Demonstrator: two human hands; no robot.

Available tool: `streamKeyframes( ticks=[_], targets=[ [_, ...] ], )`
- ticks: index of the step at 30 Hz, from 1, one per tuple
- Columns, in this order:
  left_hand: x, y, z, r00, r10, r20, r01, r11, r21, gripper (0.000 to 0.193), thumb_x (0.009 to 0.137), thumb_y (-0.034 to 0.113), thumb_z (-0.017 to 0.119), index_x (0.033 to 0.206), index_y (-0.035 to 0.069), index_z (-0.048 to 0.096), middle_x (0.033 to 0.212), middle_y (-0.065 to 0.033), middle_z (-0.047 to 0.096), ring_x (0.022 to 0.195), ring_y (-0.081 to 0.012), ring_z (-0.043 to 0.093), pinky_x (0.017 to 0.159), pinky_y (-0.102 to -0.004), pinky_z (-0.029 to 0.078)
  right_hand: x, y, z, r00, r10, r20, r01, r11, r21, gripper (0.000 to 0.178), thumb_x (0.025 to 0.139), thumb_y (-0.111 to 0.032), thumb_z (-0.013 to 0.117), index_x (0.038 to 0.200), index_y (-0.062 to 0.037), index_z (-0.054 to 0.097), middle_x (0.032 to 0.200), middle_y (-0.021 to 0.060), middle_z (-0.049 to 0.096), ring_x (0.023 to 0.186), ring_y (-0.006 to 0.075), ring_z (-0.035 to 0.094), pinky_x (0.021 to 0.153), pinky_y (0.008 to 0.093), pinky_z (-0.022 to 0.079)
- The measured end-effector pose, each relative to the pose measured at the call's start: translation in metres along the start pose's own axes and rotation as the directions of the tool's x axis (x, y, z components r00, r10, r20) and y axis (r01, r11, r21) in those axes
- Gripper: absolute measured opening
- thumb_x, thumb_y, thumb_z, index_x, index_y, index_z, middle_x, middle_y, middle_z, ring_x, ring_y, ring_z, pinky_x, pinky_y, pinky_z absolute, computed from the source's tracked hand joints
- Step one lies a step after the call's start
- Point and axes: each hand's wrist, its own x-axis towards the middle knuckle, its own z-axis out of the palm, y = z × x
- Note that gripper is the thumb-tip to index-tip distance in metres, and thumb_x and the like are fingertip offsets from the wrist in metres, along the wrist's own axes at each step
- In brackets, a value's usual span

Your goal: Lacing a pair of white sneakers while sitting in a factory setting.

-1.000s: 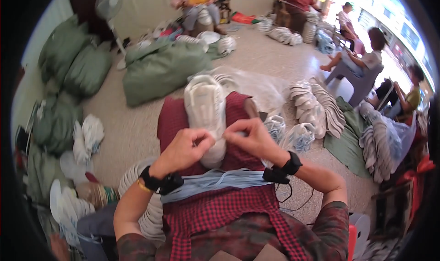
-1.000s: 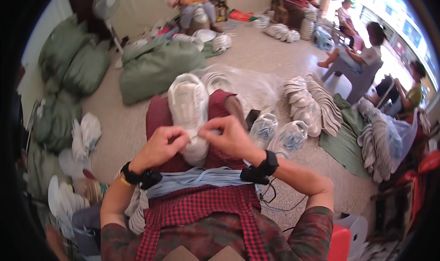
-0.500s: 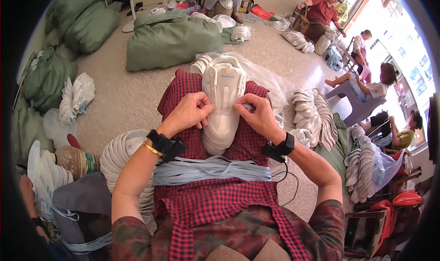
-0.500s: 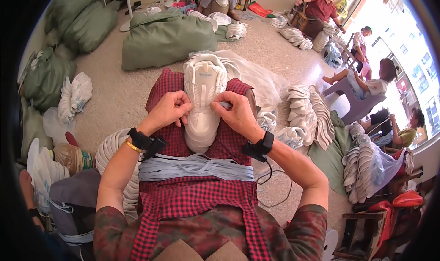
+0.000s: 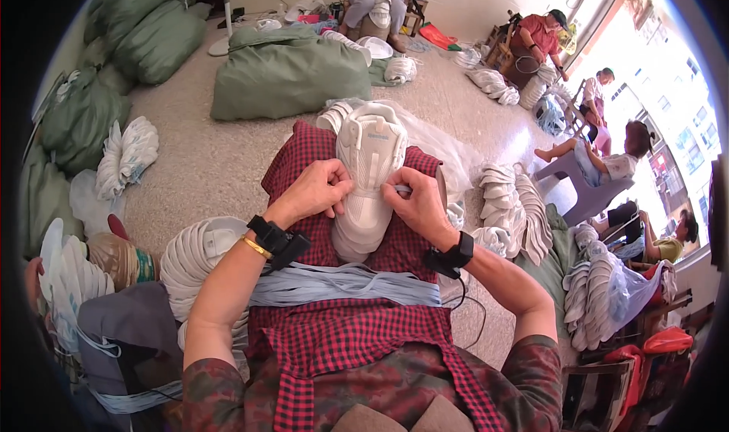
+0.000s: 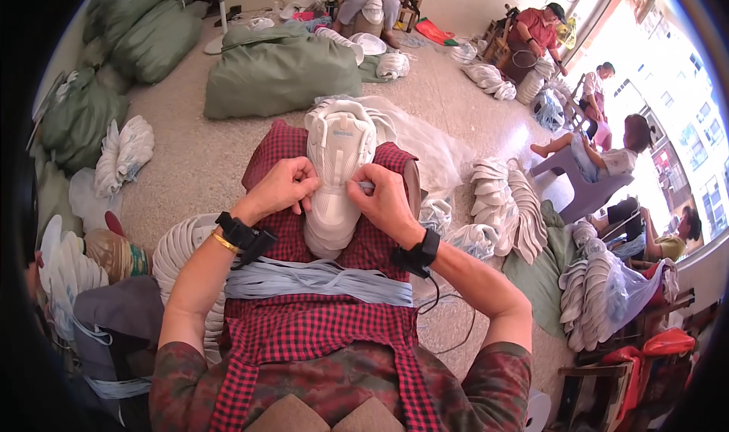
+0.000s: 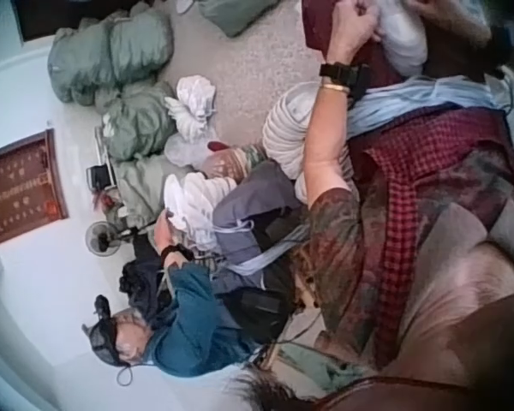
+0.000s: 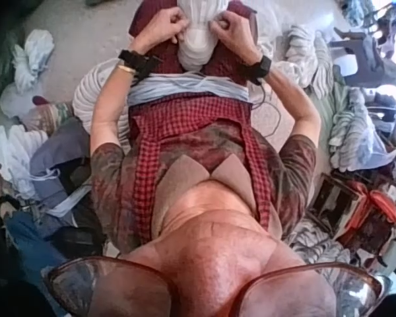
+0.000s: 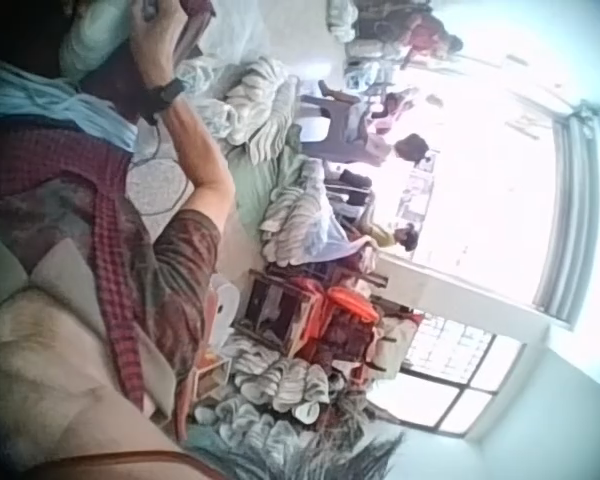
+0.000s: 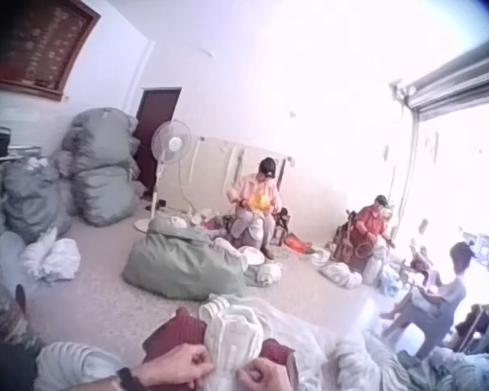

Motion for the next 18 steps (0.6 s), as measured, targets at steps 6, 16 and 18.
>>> streamKeyframes(
  ticks=[6,16,18],
  targets=[
    [-0.004,0.001,0.001,1.0,-0.003,-0.019,0.002,1.0,-0.029,0.017,0.095,0.014,0.062,0.09,-0.001,0.056,0.075,-0.0057,0.064,0.059,-0.0109,0.064,0.046,-0.0238,0.05,-0.002,-0.004,0.003,0.99,0.142,0.018,-0.143,0.989,0.042,0.019,0.087,-0.015,0.069,0.083,0.0027,0.066,0.068,0.0008,0.061,0.063,0.0042,0.053,0.057,0.0237,0.044],
    [0.005,-0.005,0.007,0.999,0.018,-0.044,-0.017,1.0,0.013,0.016,0.092,0.011,0.061,0.087,-0.003,0.057,0.071,-0.0077,0.063,0.056,-0.0133,0.065,0.045,-0.0263,0.053,0.002,0.013,0.015,0.974,0.183,0.137,-0.221,0.909,0.355,0.024,0.088,-0.019,0.071,0.088,0.0051,0.07,0.067,0.0028,0.063,0.064,0.0047,0.054,0.058,0.0256,0.046],
    [0.004,-0.008,0.006,0.998,0.012,-0.054,-0.011,1.0,0.022,0.016,0.091,0.011,0.062,0.087,-0.004,0.058,0.07,-0.0084,0.063,0.055,-0.0145,0.066,0.045,-0.0273,0.053,0.011,-0.001,0.005,0.978,0.156,0.142,-0.17,0.981,0.098,0.026,0.086,-0.021,0.073,0.089,0.0049,0.072,0.07,0.0084,0.068,0.061,0.0097,0.059,0.058,0.029,0.049]
  ],
)
